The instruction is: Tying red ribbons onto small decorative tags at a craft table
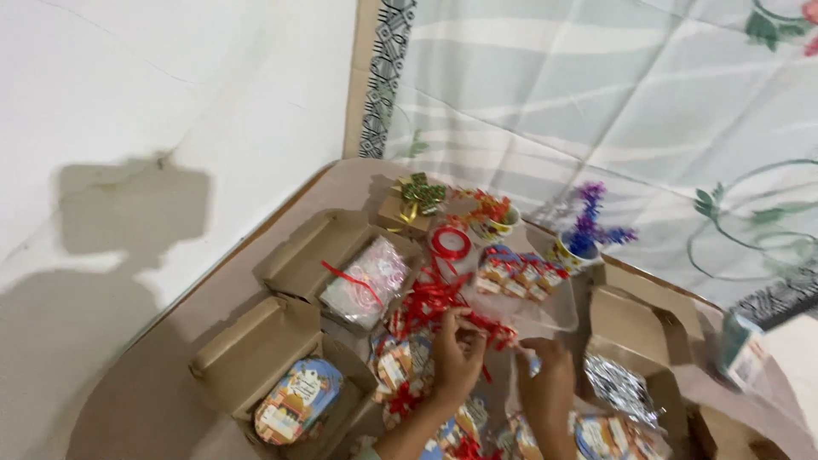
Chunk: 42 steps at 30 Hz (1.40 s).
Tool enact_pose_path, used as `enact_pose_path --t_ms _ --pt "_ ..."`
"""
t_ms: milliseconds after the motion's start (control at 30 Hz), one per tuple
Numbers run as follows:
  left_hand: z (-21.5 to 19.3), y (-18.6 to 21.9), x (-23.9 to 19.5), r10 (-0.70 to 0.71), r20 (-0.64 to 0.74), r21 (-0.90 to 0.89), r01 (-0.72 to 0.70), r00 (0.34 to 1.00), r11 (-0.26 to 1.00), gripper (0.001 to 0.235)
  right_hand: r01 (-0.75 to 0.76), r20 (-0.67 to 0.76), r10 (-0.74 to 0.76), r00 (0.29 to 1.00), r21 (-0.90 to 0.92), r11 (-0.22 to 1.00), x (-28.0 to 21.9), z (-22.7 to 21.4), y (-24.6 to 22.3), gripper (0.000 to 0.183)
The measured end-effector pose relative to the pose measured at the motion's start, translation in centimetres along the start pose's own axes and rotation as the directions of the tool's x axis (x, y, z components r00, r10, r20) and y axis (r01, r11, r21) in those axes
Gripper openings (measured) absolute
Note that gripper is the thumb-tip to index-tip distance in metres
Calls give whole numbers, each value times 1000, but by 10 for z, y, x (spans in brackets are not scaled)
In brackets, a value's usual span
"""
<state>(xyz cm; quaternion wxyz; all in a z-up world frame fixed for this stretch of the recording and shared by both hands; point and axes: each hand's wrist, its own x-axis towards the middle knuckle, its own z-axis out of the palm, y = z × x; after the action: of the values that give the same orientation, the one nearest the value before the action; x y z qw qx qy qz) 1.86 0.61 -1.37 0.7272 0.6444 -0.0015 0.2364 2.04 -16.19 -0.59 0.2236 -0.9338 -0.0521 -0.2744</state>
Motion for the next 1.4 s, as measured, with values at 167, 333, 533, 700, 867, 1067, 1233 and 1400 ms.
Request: enact_pose_path --t_ms 167,333,533,700,867,1067,1233,1400 --pt "-1 0 -5 -53 198 138 26 979 990 19 225 -27 -246 969 -323 919 -59 22 26 34" --pt "0 -7 -5 -51 275 234 -16 960 972 9 -46 71 68 995 -278 959 -65 14 10 55" --pt "-1 9 -4 -57 282 255 -17 958 967 9 -49 120 74 990 -195 979 -60 12 15 59" --pt "0 13 -6 -124 285 295 36 950 955 11 -28 117 51 992 -185 982 -61 10 14 51" --pt "2 -1 -9 92 323 309 -197 942 931 15 25 47 -17 999 -180 983 -61 13 17 51" --pt "5 -6 -10 16 454 487 -263 891 833 54 30 44 -24 999 -148 988 -59 8 14 45" --pt "7 -21 -12 18 525 545 -352 851 761 49 60 29 -57 998 -99 993 -57 7 12 40" --pt "6 -17 -14 129 560 480 -447 819 755 17 149 -19 -148 989 102 984 -55 -5 -4 37"
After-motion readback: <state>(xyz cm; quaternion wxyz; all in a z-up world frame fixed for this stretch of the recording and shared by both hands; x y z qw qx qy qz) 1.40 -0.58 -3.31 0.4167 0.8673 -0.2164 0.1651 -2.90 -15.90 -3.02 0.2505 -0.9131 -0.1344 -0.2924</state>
